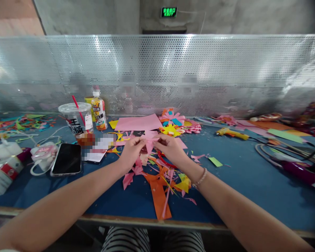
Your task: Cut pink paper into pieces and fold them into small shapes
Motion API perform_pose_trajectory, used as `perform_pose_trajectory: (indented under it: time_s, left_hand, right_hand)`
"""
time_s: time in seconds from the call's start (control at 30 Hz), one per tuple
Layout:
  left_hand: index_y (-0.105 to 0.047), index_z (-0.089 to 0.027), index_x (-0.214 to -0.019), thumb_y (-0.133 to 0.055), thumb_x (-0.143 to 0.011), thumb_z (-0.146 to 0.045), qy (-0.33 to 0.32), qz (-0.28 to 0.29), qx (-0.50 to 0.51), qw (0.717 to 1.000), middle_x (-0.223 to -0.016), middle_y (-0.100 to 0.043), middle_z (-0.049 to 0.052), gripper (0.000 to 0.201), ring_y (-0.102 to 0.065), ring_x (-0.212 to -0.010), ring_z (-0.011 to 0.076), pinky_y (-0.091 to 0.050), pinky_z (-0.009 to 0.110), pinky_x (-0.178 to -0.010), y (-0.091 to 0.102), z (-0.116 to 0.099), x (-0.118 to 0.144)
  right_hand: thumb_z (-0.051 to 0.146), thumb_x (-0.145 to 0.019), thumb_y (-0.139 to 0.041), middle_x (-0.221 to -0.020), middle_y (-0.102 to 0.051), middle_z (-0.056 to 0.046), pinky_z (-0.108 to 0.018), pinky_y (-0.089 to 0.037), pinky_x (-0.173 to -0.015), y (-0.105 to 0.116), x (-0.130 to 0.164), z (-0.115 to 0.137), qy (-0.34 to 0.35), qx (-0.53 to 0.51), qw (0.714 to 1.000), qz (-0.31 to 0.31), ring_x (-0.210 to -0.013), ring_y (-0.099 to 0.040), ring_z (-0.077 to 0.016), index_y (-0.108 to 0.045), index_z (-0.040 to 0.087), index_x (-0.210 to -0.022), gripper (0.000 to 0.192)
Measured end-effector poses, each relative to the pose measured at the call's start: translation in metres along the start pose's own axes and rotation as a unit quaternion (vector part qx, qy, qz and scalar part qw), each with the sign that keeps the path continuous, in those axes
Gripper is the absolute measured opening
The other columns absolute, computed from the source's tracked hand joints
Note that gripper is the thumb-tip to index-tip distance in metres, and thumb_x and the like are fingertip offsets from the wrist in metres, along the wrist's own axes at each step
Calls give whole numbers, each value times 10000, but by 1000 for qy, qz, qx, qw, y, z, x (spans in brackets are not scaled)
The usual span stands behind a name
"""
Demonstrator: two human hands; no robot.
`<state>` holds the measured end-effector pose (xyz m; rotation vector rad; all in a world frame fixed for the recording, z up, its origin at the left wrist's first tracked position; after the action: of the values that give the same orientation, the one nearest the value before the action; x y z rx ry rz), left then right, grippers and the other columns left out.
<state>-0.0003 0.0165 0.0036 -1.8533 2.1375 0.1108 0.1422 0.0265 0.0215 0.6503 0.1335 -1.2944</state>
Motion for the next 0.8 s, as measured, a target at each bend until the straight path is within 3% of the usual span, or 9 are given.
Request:
perform_pose_trajectory:
  time_s: [0.2,0.43,0.57,0.73,0.8]
  left_hand:
    - [-475,-159,-541,-509,-732,-349,-43,-31,-89,995,-495,-482,-33,272,-456,-486,94,-380,215,-503,2,-2,0]
    - [-486,-155,-556,-487,-751,-335,-55,-16,-103,993,-517,-494,-21,266,-450,-500,89,-351,202,-490,3,-2,-1]
    - [-510,-149,-571,-519,-736,-342,-30,-4,-57,998,-524,-510,-20,254,-465,-503,89,-376,208,-511,2,-1,-1]
    - [-572,-149,-692,-522,-726,-394,22,3,80,997,-598,-571,1,253,-534,-559,115,-443,259,-590,0,1,0]
    - [-568,-145,-663,-532,-716,-400,22,-3,77,997,-572,-560,0,263,-528,-539,113,-446,262,-582,0,1,-1]
  right_hand:
    - [244,-734,-517,-606,-493,26,-214,-383,-495,-4,1,2,5,-22,1000,8,-523,-465,-88,-561,147,-798,124]
    - [258,-744,-519,-591,-470,32,-219,-385,-499,-4,1,3,10,-14,1000,3,-524,-458,-91,-564,149,-811,136]
    - [261,-743,-525,-599,-481,30,-223,-406,-519,-2,1,2,10,-13,1000,-24,-541,-486,-96,-549,160,-799,118]
    - [244,-729,-527,-616,-500,23,-227,-419,-538,0,1,3,5,-16,999,-43,-560,-500,-100,-538,163,-773,93]
    - [241,-725,-526,-606,-497,23,-222,-406,-526,0,1,5,5,-6,999,-45,-551,-487,-97,-544,160,-757,89]
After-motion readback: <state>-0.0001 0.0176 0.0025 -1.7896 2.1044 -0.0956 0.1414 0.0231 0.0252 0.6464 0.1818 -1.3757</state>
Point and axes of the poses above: each hand's wrist, its own x-axis away from the middle knuckle, its own y-axis out of the back of the hand, z = x × y, the point moved 2 cm from there along -x, towards the middle knuckle
